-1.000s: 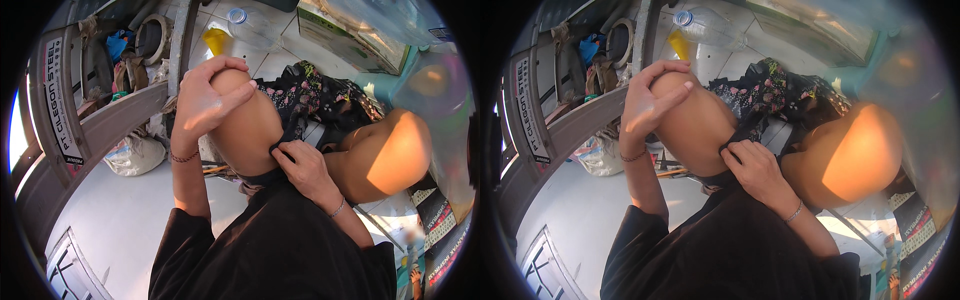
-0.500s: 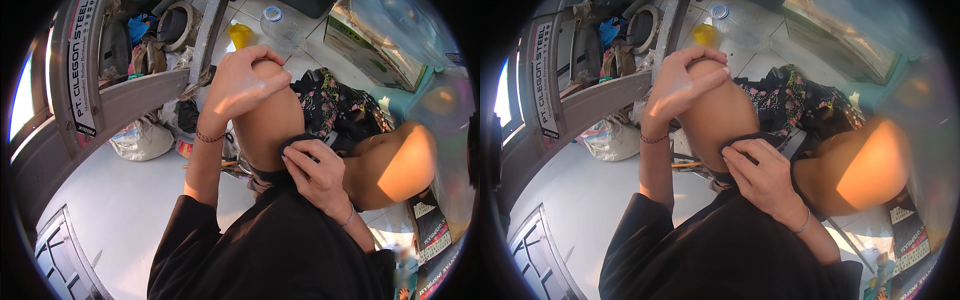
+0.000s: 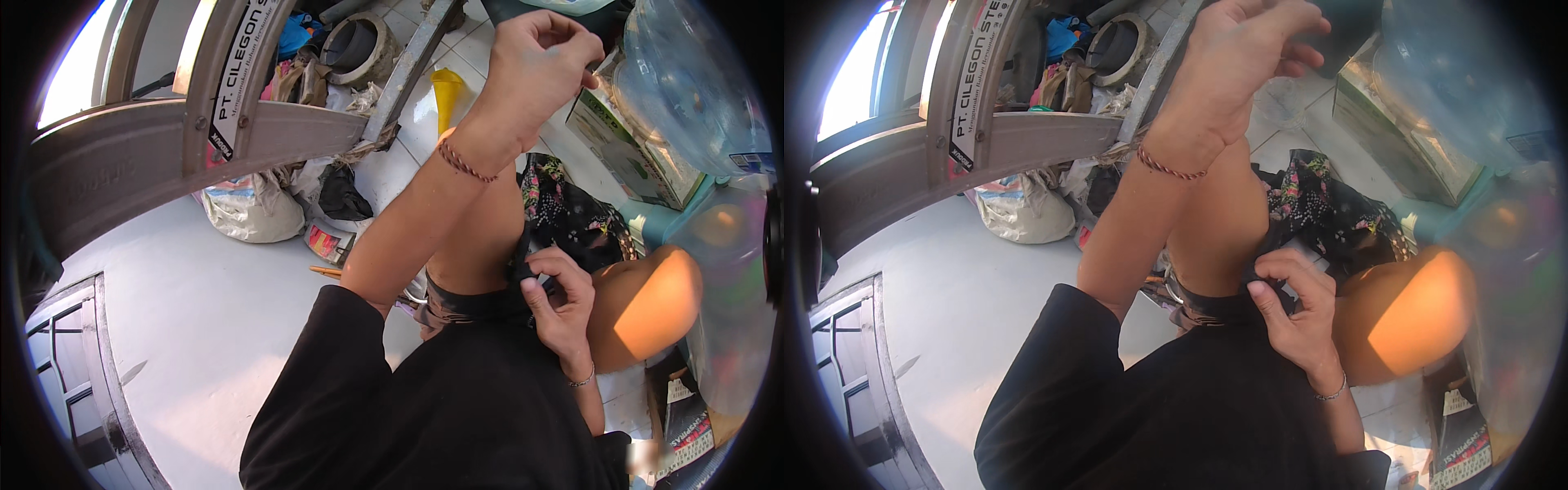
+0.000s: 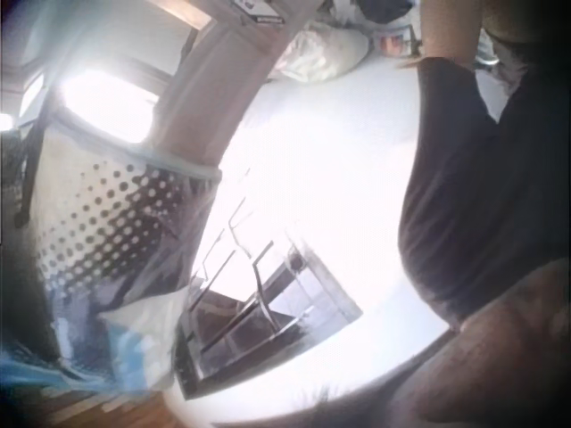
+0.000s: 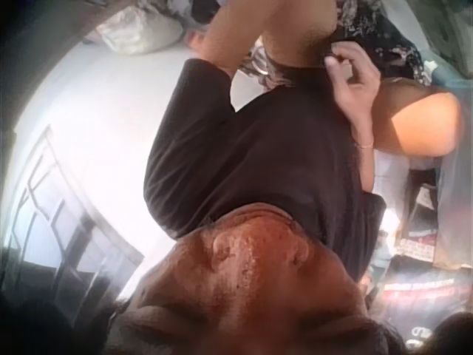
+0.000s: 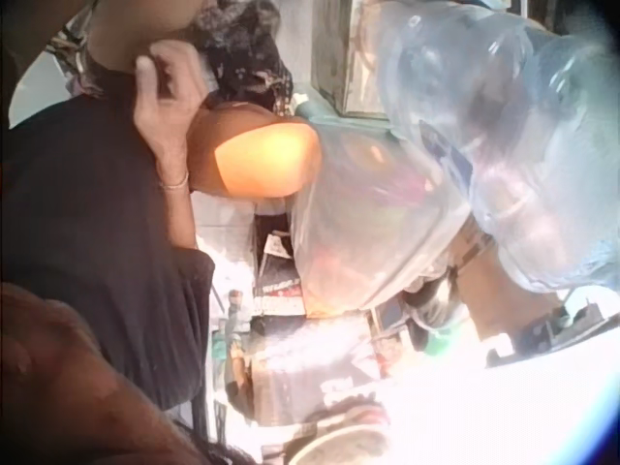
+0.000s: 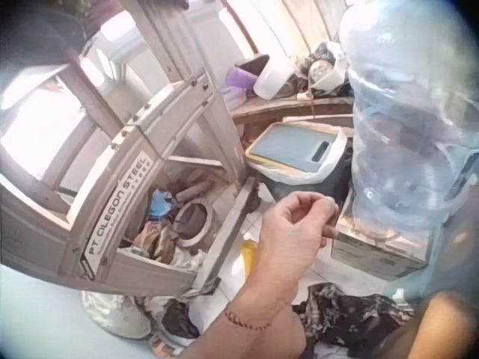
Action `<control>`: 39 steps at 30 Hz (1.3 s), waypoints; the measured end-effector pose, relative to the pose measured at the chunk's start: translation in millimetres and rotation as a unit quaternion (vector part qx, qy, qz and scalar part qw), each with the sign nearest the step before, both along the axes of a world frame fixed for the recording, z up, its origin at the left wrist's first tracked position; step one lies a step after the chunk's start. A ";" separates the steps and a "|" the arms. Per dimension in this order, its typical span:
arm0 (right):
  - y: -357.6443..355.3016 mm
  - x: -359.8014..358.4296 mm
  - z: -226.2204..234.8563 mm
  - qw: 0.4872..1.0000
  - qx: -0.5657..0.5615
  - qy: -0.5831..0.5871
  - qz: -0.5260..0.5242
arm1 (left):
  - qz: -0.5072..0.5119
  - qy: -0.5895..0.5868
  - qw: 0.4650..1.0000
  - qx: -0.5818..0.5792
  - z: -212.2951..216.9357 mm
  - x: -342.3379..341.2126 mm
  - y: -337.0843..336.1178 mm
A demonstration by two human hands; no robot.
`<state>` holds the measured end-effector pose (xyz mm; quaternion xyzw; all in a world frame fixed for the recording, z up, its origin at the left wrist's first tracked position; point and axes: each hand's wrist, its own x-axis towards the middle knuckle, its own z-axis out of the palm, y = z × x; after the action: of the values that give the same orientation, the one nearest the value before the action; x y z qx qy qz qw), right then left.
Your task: The person sits on the floor and uses a small piece of dark fabric to wipe their hands, arms, and knees. They repeatedly rub the fabric against their skin, focusing on the palms, fingers, and forearms.
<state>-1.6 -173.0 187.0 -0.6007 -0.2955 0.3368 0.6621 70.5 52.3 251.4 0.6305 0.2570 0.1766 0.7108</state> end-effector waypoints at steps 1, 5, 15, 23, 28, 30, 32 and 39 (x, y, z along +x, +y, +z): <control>-3.4 4.6 1.9 0.995 0.055 0.050 -0.067 | 0.029 -0.038 0.996 -0.071 6.1 13.6 -3.7; -3.2 24.0 28.7 0.967 0.161 0.063 -0.189 | 0.178 -0.155 0.917 -0.321 -2.0 80.6 -0.7; 21.6 28.7 35.2 0.877 0.040 -0.399 -0.265 | 0.323 -0.097 0.815 -0.471 -27.5 93.5 -69.6; -9.4 13.4 37.8 0.937 0.035 -0.299 -0.178 | 0.353 -0.052 0.797 -0.487 -49.7 98.8 -72.2; 9.4 27.2 44.0 0.897 -0.001 -0.369 -0.244 | 0.372 -0.088 0.806 -0.452 -33.5 107.1 -81.3; 5.4 21.5 42.4 0.889 -0.012 -0.397 -0.229 | 0.378 -0.071 0.800 -0.461 -39.6 107.6 -77.9; -6.3 13.7 39.7 0.922 0.002 -0.347 -0.173 | 0.376 -0.061 0.796 -0.471 -45.3 105.9 -71.7; 5.9 38.1 46.6 0.899 -0.027 -0.349 -0.264 | 0.336 -0.090 0.817 -0.459 -39.9 107.9 -72.9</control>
<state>36.5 -167.1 233.7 -0.7534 -0.3286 -0.0738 0.5647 178.4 -20.7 211.5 0.0866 0.4388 0.3221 0.8344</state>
